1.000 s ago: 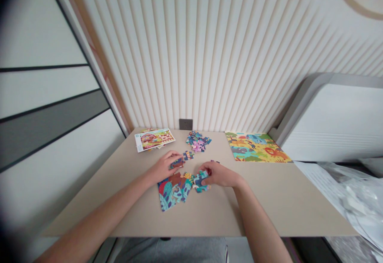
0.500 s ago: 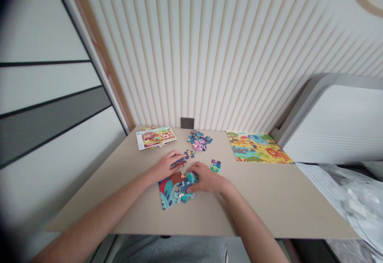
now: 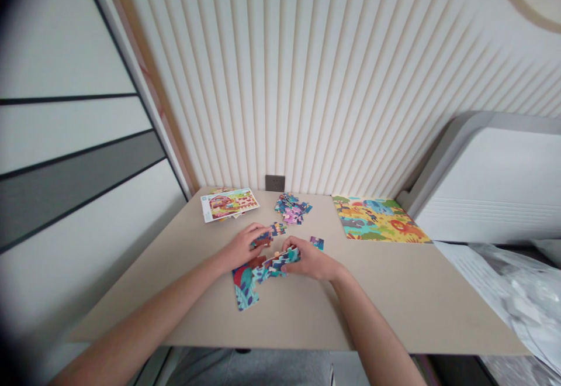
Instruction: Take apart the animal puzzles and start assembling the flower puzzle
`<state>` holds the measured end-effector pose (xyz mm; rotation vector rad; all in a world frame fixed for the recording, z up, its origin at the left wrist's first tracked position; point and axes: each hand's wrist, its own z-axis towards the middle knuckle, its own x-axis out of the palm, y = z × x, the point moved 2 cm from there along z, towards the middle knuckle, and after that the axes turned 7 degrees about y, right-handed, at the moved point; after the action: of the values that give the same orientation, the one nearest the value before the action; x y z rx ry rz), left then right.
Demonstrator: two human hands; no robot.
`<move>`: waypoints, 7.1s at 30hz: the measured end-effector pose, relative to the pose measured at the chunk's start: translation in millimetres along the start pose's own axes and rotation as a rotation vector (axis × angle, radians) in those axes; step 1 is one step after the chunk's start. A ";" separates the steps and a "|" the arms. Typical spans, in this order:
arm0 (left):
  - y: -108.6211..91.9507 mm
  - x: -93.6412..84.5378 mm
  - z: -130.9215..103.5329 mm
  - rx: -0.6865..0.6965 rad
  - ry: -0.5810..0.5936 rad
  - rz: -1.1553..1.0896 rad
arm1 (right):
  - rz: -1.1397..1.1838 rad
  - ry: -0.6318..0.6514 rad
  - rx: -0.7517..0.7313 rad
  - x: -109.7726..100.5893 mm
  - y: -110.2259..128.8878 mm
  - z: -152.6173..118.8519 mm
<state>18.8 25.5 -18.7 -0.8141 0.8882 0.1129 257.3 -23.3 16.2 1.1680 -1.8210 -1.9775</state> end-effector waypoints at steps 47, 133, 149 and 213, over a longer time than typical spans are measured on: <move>-8.9 -17.6 3.6 -0.123 -0.324 -0.136 | -0.372 -0.818 -0.081 6.9 -9.5 18.3; -24.8 -42.0 -26.2 -0.280 0.537 -0.312 | -0.045 -0.050 0.110 23.9 -6.1 -3.6; -2.3 -28.3 -8.3 -0.349 0.014 -0.236 | -0.380 0.031 -0.058 50.7 11.3 1.8; -19.3 14.2 1.8 0.120 0.061 0.337 | -1.029 -0.537 0.522 71.9 -22.9 -86.4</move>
<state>37.0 9.8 -17.1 -0.5538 1.0744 0.3280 274.7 -128.1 -26.9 2.2579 -2.3698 -2.5737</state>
